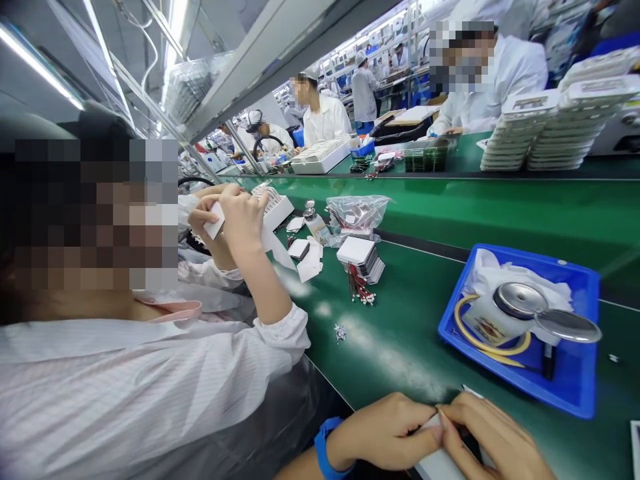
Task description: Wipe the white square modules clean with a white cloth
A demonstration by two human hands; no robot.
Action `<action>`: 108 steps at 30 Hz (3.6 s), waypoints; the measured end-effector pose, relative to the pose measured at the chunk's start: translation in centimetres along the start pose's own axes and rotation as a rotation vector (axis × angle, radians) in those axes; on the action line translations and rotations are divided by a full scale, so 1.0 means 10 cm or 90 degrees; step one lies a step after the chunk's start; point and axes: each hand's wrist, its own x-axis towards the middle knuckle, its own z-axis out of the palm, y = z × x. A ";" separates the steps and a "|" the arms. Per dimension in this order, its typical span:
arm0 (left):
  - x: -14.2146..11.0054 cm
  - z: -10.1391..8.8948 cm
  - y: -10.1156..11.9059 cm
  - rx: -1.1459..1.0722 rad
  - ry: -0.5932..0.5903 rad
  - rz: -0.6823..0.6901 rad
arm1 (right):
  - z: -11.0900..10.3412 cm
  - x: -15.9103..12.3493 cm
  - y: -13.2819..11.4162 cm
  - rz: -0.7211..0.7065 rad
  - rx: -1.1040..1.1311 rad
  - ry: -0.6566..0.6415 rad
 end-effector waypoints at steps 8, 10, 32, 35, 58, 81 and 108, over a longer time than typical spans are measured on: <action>-0.09 -0.04 0.05 -0.179 0.071 -0.009 | -0.17 0.42 -0.41 -0.008 -0.043 -0.072; -0.13 -0.05 0.03 -0.229 0.090 -0.009 | -0.16 0.50 -0.45 -0.021 -0.077 -0.103; -0.17 -0.31 -0.19 -0.329 0.217 0.004 | 0.08 1.13 -0.66 -0.154 -0.344 -0.223; -0.18 -0.31 -0.19 -0.323 0.217 -0.002 | 0.05 1.15 -0.69 -0.121 -0.322 -0.250; -0.22 -0.30 -0.17 -0.278 0.212 -0.017 | 0.05 1.13 -0.70 -0.077 -0.294 -0.289; -0.23 -0.30 -0.13 -0.273 0.221 -0.025 | 0.08 1.11 -0.72 -0.126 -0.317 -0.247; -0.26 -0.27 -0.21 -0.223 0.275 0.018 | 0.15 1.08 -0.71 -0.060 -0.230 -0.226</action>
